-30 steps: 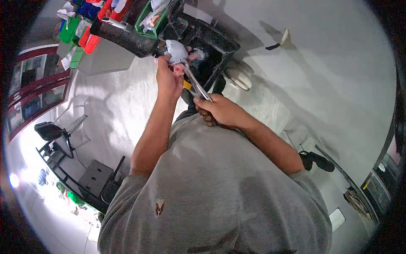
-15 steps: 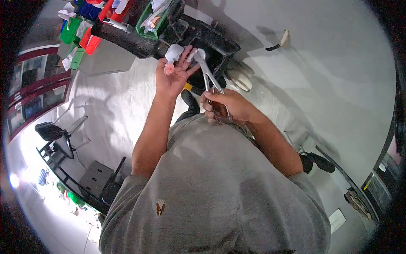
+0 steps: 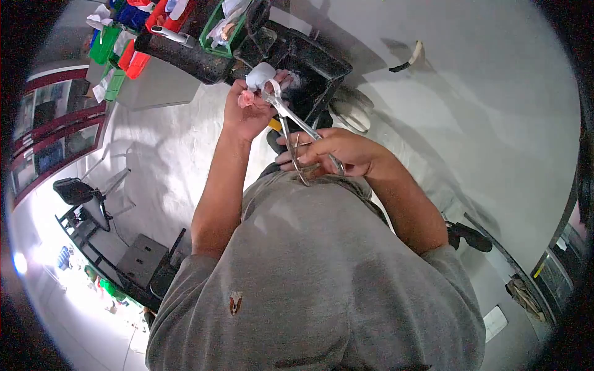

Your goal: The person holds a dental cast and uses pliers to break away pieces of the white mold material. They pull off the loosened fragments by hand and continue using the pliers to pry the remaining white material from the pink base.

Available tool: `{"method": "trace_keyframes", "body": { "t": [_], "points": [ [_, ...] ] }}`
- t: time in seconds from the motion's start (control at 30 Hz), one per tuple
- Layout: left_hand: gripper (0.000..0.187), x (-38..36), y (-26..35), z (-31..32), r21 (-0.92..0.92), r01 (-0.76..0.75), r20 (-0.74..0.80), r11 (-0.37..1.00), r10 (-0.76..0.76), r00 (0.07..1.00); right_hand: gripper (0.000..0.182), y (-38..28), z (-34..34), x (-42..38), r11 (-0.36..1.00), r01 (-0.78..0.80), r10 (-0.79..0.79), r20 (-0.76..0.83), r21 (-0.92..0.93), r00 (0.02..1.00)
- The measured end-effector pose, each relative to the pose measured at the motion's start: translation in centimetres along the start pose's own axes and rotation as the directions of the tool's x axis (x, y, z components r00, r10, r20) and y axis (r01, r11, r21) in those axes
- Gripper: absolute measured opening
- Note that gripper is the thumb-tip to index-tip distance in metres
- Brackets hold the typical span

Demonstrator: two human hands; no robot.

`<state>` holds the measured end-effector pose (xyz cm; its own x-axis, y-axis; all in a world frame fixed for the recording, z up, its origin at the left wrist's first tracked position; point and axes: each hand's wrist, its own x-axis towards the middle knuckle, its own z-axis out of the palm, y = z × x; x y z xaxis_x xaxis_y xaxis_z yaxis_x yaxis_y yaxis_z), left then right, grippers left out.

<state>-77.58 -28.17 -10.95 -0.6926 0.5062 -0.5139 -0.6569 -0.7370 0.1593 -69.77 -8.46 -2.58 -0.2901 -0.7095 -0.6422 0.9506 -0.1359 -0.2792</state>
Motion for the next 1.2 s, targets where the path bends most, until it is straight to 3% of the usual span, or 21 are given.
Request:
{"method": "trace_keyframes", "body": {
  "t": [0.03, 0.1, 0.13, 0.2, 0.33, 0.4, 0.43, 0.5, 0.53, 0.57, 0.63, 0.7, 0.73, 0.77, 0.9, 0.97, 1.07, 1.2],
  "points": [
    [0.052, -0.2, -0.1, 0.1, 0.000, 0.000, 0.000, 1.000, 0.000, 1.000, 0.056, -0.2, 0.0, 0.1, 1.000, 0.000, 0.000, 0.000, 0.000, 1.000],
    [0.051, -0.7, -0.2, 0.6, -0.054, 0.008, 0.127, 0.999, -0.002, 0.992, 0.058, -0.6, 0.2, 0.1, 0.994, -0.031, 0.014, 0.151, 0.109, 0.988],
    [0.051, -0.8, -0.2, 0.6, -0.054, 0.007, 0.127, 0.999, 0.000, 0.992, 0.058, -0.5, 0.1, 0.1, 0.994, -0.032, 0.015, 0.152, 0.108, 0.988],
    [0.052, -0.8, -0.2, 0.7, -0.045, -0.007, 0.122, 0.999, 0.013, 0.992, 0.058, -0.2, -0.2, 0.1, 0.960, -0.048, -0.039, 0.301, 0.275, 0.953],
    [0.051, -0.8, -0.2, 1.0, -0.069, 0.004, 0.199, 0.998, 0.010, 0.980, 0.060, 0.1, -0.2, 0.0, 0.933, -0.067, -0.079, 0.383, 0.354, 0.920],
    [0.049, 0.1, 0.0, 0.4, -0.039, -0.053, 0.058, 0.998, 0.055, 0.997, 0.055, 0.2, -0.1, -0.3, 0.981, 0.039, -0.073, 0.169, 0.192, 0.983],
    [0.049, 0.5, 0.4, -0.2, -0.039, -0.054, 0.059, 0.998, 0.056, 0.997, 0.055, 0.2, -0.3, -0.4, 0.981, 0.040, -0.073, 0.170, 0.191, 0.983],
    [0.044, 0.8, 1.2, -0.5, 0.078, -0.074, 0.105, 0.994, 0.065, 0.992, 0.069, 0.6, -1.3, -0.4, 0.975, 0.070, -0.088, -0.076, -0.210, 0.993],
    [0.042, 0.8, 0.3, 0.0, 0.137, -0.214, -0.045, 0.967, 0.222, 0.974, 0.055, 1.4, -1.7, 0.1, 0.975, 0.072, -0.113, -0.189, -0.211, 0.976],
    [0.042, 0.5, 0.4, 0.3, 0.137, -0.212, -0.043, 0.968, 0.219, 0.975, 0.055, 1.7, -2.0, 0.0, 0.975, 0.073, -0.114, -0.191, -0.210, 0.975],
    [0.041, 0.1, 0.6, 1.0, 0.203, -0.138, -0.077, 0.969, 0.157, 0.985, 0.035, 1.3, -1.2, -0.2, 0.871, 0.008, -0.162, -0.270, -0.492, 0.949],
    [0.043, 0.3, 0.7, 0.4, 0.271, -0.144, -0.084, 0.952, 0.172, 0.981, 0.029, 1.1, -0.7, 0.1, 0.823, 0.017, -0.207, -0.272, -0.567, 0.940],
    [0.047, 0.3, 0.5, 0.9, 0.400, -0.153, -0.118, 0.904, 0.216, 0.969, 0.022, 1.0, -0.5, 0.3, 0.770, 0.025, -0.254, -0.270, -0.638, 0.929],
    [0.051, 0.2, 0.2, 1.3, 0.520, -0.151, -0.146, 0.841, 0.262, 0.954, 0.022, 0.8, -0.3, 0.3, 0.768, 0.025, -0.254, -0.268, -0.640, 0.929],
    [0.054, -0.2, -0.1, 1.6, 0.683, -0.162, -0.125, 0.712, 0.332, 0.935, 0.026, 0.1, 0.7, 0.2, 0.743, -0.030, -0.237, -0.304, -0.669, 0.923],
    [0.055, -0.4, -0.1, 2.0, 0.817, -0.202, -0.060, 0.541, 0.427, 0.902, 0.027, 0.1, 0.8, 0.4, 0.755, -0.017, -0.248, -0.310, -0.655, 0.918],
    [0.053, -0.7, -0.1, 2.3, 0.864, -0.226, 0.003, 0.451, 0.443, 0.897, 0.037, 0.4, 0.4, 1.1, 0.798, -0.027, -0.187, -0.291, -0.602, 0.938],
    [0.054, -0.6, -0.4, 2.6, 0.894, -0.224, 0.020, 0.387, 0.466, 0.884, 0.046, 1.4, -0.2, 2.3, 0.769, 0.043, -0.281, -0.278, -0.638, 0.918]
  ]
}}
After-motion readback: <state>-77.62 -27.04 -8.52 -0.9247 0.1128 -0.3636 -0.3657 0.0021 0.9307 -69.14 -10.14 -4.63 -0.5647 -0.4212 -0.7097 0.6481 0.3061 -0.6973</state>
